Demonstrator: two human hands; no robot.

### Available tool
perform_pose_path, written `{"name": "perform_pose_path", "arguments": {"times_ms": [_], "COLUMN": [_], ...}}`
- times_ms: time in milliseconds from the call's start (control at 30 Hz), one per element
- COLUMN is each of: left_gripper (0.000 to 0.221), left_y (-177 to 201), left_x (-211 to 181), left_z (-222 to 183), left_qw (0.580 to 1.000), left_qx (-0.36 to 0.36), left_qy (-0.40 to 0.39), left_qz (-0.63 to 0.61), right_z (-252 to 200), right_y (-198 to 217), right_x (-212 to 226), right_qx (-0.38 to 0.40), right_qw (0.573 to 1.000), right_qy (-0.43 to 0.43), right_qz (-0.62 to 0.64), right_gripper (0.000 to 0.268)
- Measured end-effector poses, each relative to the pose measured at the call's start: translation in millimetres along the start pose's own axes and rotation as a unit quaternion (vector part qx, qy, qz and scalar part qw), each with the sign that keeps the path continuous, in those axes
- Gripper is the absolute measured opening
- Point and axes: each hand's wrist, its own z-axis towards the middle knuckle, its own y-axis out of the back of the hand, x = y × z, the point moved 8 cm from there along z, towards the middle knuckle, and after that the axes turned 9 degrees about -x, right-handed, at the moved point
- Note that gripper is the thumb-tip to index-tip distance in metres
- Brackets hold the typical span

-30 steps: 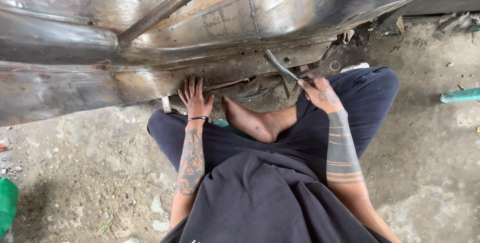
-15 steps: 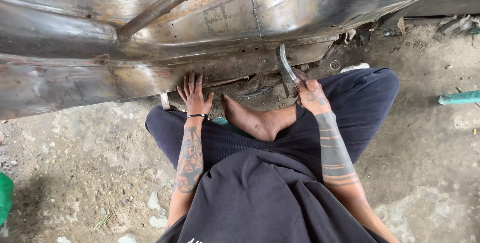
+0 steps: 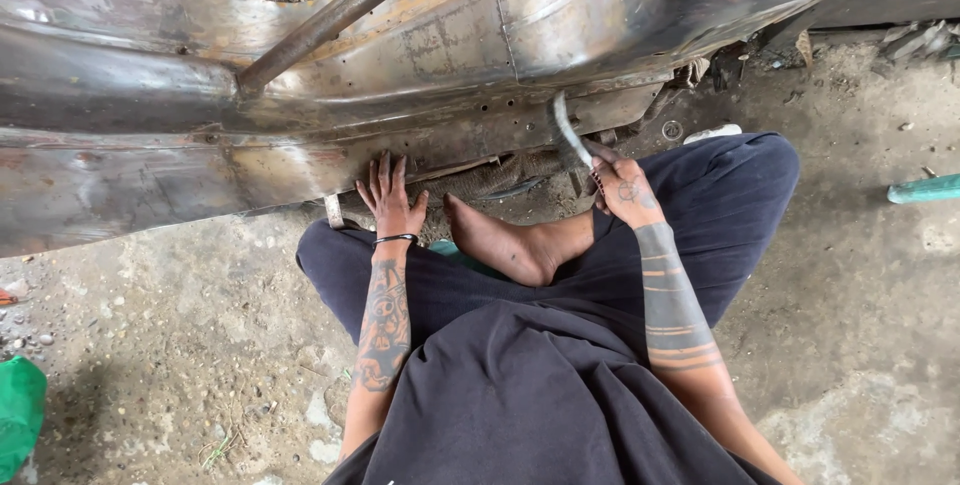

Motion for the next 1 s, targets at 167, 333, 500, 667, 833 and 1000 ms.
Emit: {"name": "perform_pose_path", "arguments": {"times_ms": [167,333,500,667,833,1000], "left_gripper": [0.085,0.086,0.084,0.088,0.082,0.086], "left_y": [-1.4,-2.2,1.0,-1.1,2.7,-1.2], "left_x": [0.7,2.2,1.1,1.0,-1.5,0.6], "left_z": [0.0,-1.4,-1.0,-1.2,-1.1,-1.1], "left_qw": [1.0,1.0,1.0,1.0,1.0,1.0], "left_qx": [0.014,0.014,0.013,0.02,0.008,-0.023], "left_qy": [0.0,-0.002,0.004,0.002,-0.009,-0.015], "left_qz": [0.017,0.017,0.008,0.02,0.014,0.011], "right_z": [-5.2,1.7,15.4,-1.2,5.6,21.5], "right_y": [-3.8,6.7,34.5,92.1,95.9,78.1], "right_x": [8.8,-2.3,-26.0,-8.9,-9.6,-40.1], "right_qx": [0.002,-0.003,-0.086,-0.193,-0.239,-0.236], "right_qw": [1.0,0.999,0.993,0.946,0.923,0.882], "right_qy": [-0.03,-0.021,0.0,-0.048,-0.002,0.063], "right_qz": [0.009,-0.035,-0.082,-0.255,-0.301,-0.402], "right_gripper": [0.039,0.039,0.034,0.034,0.034,0.038]}}
